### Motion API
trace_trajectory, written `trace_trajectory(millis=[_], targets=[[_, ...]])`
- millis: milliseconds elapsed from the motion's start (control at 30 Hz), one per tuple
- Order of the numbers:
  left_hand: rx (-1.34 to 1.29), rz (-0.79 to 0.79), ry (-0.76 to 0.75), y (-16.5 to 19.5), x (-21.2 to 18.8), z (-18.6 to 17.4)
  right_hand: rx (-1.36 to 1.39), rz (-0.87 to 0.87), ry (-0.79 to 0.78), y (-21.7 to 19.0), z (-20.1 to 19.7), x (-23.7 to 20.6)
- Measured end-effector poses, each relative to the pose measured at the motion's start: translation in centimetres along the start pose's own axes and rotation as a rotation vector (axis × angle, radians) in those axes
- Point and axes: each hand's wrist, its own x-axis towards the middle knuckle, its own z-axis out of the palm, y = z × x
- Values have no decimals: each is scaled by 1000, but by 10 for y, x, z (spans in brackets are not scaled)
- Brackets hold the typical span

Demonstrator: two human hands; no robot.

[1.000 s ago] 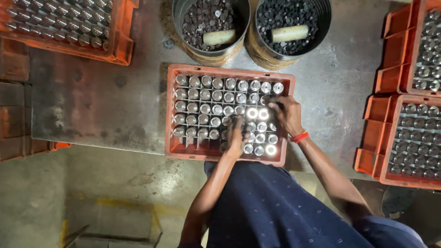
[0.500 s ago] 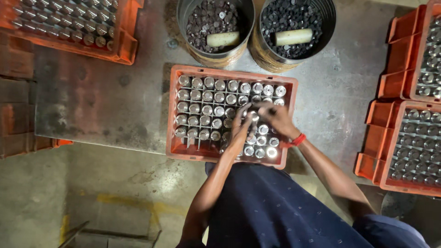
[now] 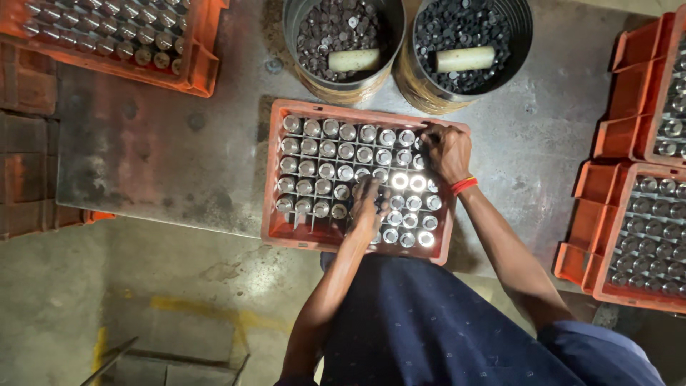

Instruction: The person repeatedly wipes the tops of small cylindrical metal parts arranged in an orange crate using a white cylindrical tool. The person moves the tool across multiple parts in sequence, then shifts the crate and continues the same wiping motion on another set of parts.

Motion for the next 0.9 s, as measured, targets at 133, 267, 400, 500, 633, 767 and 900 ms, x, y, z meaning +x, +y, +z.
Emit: trace_trajectory(millis=[133,267,400,500,633,767,900], targets=[[20,27,4,13,-9,14,164,54,63,-7,-5,-15],[156,50,-265,14,-18,27,626,259,-233,-21,-3,-71],[243,-55,-235,2,-20,34,964,465,-274,-20,-2,-108],[-7,-186,-41,0,-14,26,506,359,34,-5,-19,-116],[-321,-283,-27,-6,-3,8,43,-60,107,8,-33,-122],[-217,-171,-289,-20,-1,-5,-44,-100,106,10,-19,-112],[-237,-120,-256,-25,-1,-7,29,94,152,11,-13,-94]])
